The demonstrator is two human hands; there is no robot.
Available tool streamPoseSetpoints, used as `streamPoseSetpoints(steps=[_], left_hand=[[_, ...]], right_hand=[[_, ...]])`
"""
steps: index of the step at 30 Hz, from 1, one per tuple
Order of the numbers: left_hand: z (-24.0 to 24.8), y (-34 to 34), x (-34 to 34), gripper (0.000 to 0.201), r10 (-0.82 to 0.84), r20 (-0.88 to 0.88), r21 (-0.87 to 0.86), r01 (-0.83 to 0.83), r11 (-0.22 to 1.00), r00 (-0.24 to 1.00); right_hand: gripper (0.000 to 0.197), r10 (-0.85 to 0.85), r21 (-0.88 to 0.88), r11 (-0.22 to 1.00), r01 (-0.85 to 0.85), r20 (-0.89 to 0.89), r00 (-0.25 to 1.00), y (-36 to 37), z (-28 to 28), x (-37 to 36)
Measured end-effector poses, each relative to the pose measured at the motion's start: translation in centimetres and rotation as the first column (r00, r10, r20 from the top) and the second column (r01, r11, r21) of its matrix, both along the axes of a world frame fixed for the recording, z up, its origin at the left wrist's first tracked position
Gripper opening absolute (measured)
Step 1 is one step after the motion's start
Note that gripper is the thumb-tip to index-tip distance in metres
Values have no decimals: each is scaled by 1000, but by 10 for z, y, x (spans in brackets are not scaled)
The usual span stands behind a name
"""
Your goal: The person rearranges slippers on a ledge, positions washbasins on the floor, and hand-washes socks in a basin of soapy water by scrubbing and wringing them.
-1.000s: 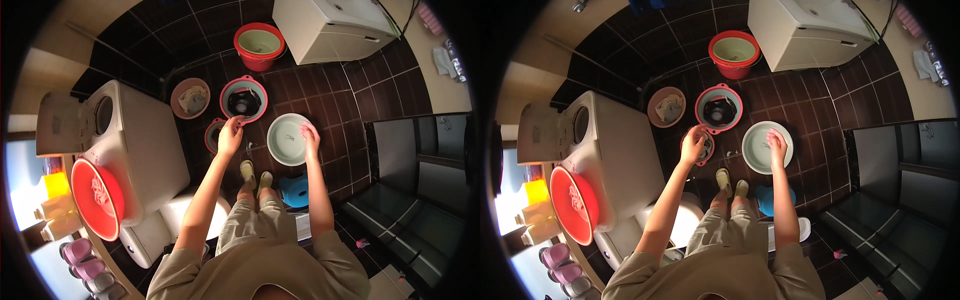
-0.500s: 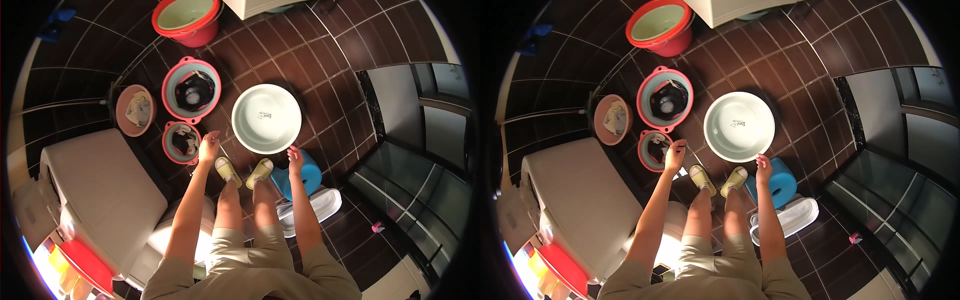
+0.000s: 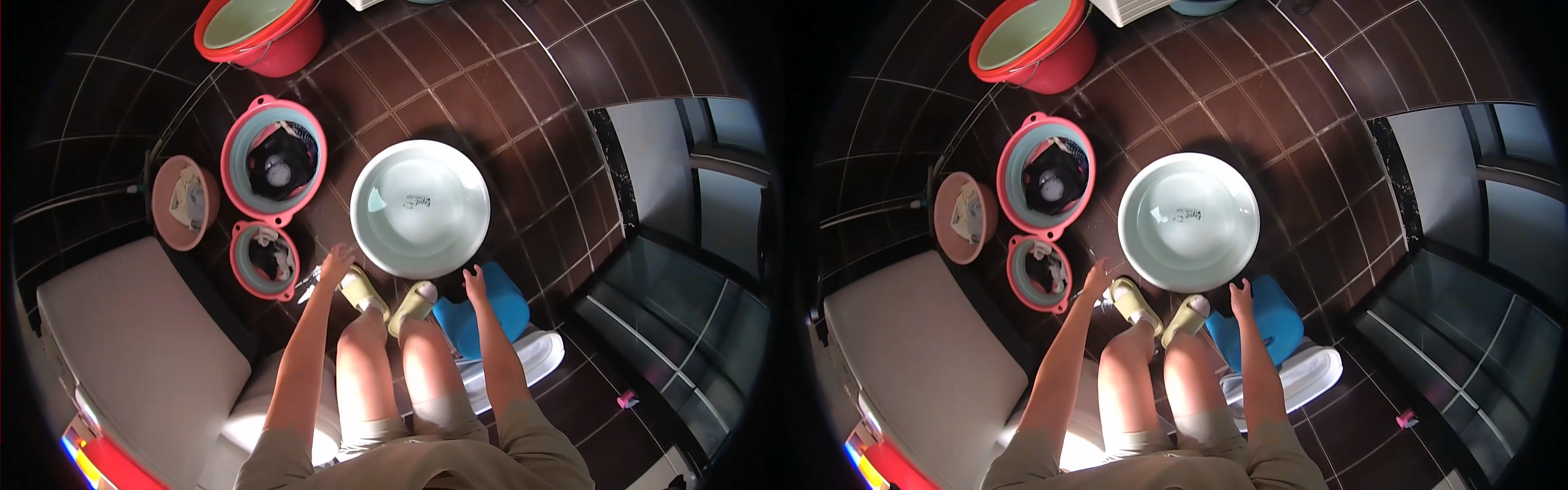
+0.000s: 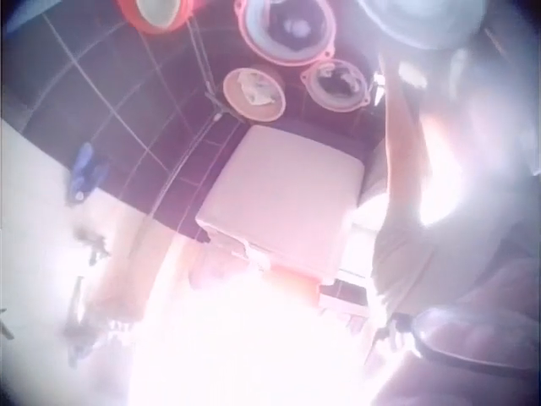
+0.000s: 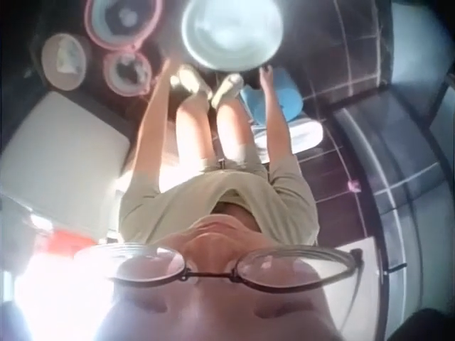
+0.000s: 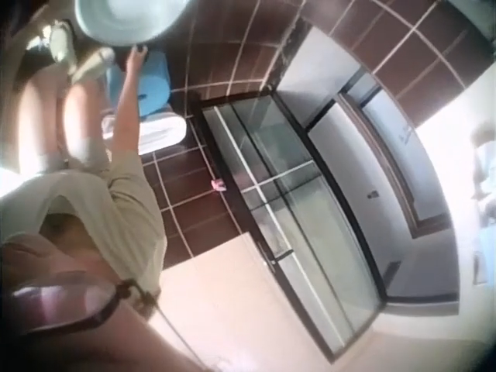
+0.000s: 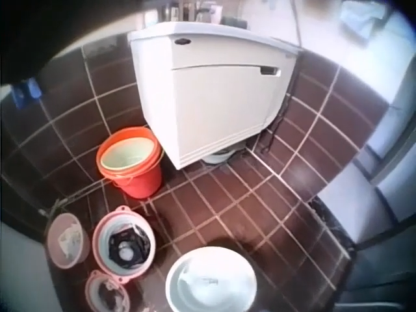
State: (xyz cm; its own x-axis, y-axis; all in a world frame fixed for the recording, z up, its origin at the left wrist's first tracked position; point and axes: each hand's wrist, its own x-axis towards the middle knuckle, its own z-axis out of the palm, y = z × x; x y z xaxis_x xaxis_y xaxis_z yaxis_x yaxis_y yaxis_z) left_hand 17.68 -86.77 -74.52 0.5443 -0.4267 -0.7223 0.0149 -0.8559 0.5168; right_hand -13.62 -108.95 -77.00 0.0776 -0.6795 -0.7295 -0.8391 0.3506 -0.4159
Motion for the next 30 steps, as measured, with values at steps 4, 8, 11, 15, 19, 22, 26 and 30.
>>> streamPoseSetpoints(steps=[4,8,11,15,19,22,26,30], left_hand=[[-73,31,-4,59,189,-166,-38,-198,979,968],[-86,-9,-5,38,239,-252,-141,-280,950,938],[-103,-2,9,43,366,-59,-331,-364,871,929],[-106,4,28,32,304,-239,-317,-370,873,922],[-112,-5,31,20,339,-363,-322,-458,828,868],[-112,-14,29,21,386,-328,-336,-488,805,862],[-109,-23,38,20,365,-305,-373,-463,804,880],[-103,-40,46,20,393,-321,-396,-499,771,862]], right_hand=[[52,-2,7,1000,1,150,989,10,-13,37],[46,186,-334,916,-220,-132,974,-3,-34,19],[42,176,-415,892,-178,-43,983,-5,-48,23],[39,196,-439,886,-149,63,979,-4,-53,24],[36,149,-520,854,-6,235,961,-8,-71,22],[36,131,-531,844,74,338,932,-23,-79,30],[37,99,-499,854,147,434,895,-42,-87,47],[37,84,-517,826,224,507,858,-62,-97,67]])
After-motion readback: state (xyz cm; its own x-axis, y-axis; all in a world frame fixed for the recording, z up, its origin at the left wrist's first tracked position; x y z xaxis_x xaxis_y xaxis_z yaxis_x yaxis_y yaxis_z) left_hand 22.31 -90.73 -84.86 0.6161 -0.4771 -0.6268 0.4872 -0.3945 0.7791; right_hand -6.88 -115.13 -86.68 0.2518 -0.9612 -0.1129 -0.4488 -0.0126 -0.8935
